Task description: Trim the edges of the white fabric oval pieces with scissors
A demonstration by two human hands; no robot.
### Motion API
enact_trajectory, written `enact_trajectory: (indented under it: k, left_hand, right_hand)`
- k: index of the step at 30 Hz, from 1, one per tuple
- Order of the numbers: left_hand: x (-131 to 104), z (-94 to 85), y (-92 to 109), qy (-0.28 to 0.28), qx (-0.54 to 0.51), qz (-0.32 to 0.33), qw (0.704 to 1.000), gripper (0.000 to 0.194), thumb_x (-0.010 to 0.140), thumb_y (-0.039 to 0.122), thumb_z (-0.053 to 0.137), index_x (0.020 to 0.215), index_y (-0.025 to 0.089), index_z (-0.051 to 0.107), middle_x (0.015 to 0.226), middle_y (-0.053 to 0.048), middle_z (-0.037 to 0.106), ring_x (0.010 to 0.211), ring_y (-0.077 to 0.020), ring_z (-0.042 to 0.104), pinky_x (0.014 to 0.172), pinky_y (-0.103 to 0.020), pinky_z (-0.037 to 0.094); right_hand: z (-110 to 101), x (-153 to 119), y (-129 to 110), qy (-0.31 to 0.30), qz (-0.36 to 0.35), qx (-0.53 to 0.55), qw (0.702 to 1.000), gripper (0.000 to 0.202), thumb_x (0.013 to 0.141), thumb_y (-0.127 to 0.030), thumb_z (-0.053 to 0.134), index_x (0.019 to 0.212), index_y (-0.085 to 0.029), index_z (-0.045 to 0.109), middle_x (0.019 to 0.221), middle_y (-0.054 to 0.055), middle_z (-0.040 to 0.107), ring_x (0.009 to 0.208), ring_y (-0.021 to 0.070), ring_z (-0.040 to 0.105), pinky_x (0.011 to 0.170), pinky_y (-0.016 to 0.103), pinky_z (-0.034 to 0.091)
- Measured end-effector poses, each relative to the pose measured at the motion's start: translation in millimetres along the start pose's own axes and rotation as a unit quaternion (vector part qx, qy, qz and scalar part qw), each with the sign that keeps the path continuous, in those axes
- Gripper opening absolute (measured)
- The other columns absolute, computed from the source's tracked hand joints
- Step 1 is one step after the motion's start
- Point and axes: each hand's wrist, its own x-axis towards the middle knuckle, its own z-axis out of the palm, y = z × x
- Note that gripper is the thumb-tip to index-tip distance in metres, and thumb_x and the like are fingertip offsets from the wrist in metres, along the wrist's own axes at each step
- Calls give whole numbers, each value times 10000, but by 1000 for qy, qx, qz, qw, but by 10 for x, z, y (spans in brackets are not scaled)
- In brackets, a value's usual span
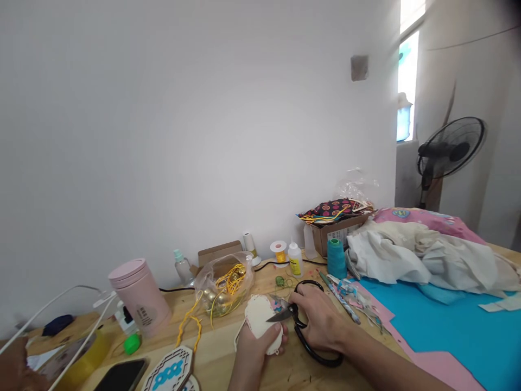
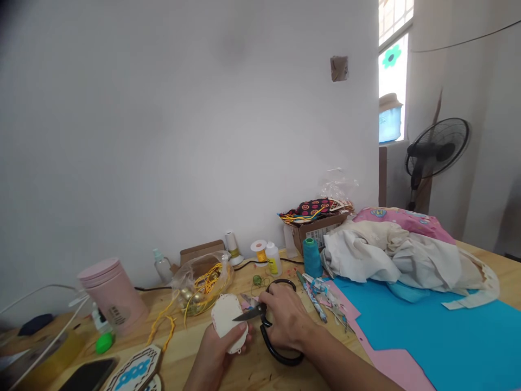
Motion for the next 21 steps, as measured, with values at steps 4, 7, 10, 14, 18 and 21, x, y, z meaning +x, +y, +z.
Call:
enact_trajectory:
  k: [4, 7, 10, 14, 18, 21]
  left_hand:
    - [4, 6, -11, -11, 13, 1, 1000, 362, 462, 327, 741, 703, 134, 552, 519, -51, 652, 434, -166, 563, 390, -254, 395]
    - [-12, 13, 13, -19, 20, 1, 1000, 340, 471, 317, 730, 697, 135, 554, 504, -43, 645, 411, -156, 548, 385, -251, 388]
    - [-35, 25, 49, -18, 27, -3, 999, 328, 491, 306, 715, 714, 130, 552, 507, -40, 645, 410, -144, 544, 388, -239, 383]
    - [-70, 58, 75, -2, 31, -5, 1000, 336, 529, 290, 685, 783, 120, 545, 519, -30, 645, 419, -122, 541, 396, -217, 378]
    - [-103, 104, 64, 10, 35, -8, 999, 283, 538, 276, 670, 734, 125, 533, 476, -14, 622, 379, -113, 517, 373, -214, 363]
    - [-118, 133, 52, 6, 34, -10, 999, 253, 544, 290, 666, 680, 134, 520, 456, -12, 611, 353, -112, 502, 350, -217, 349]
  right_hand:
    - [3, -4, -21, -13, 8, 11, 1000, 195, 625, -324, 575, 779, -205, 567, 749, 22, 509, 705, 168, 461, 605, 250, 302]
    - [-9, -3, -26, -17, 19, 12, 1000, 183, 621, -322, 576, 761, -204, 568, 731, 18, 507, 691, 165, 460, 594, 246, 293]
    - [14, -1, -23, -14, 19, 2, 1000, 199, 590, -251, 571, 784, -207, 567, 758, 21, 510, 709, 167, 461, 603, 245, 291]
    - [60, 8, -13, -15, 23, -32, 999, 228, 557, -185, 543, 783, -205, 568, 766, 27, 509, 718, 172, 460, 598, 247, 283]
    - [23, 31, 20, -15, 40, -49, 998, 217, 578, -174, 517, 785, -205, 572, 764, 33, 515, 729, 180, 471, 608, 252, 296]
    - [-28, 34, 33, -1, 65, -55, 996, 184, 620, -186, 495, 788, -198, 568, 773, 42, 515, 723, 181, 477, 611, 255, 309]
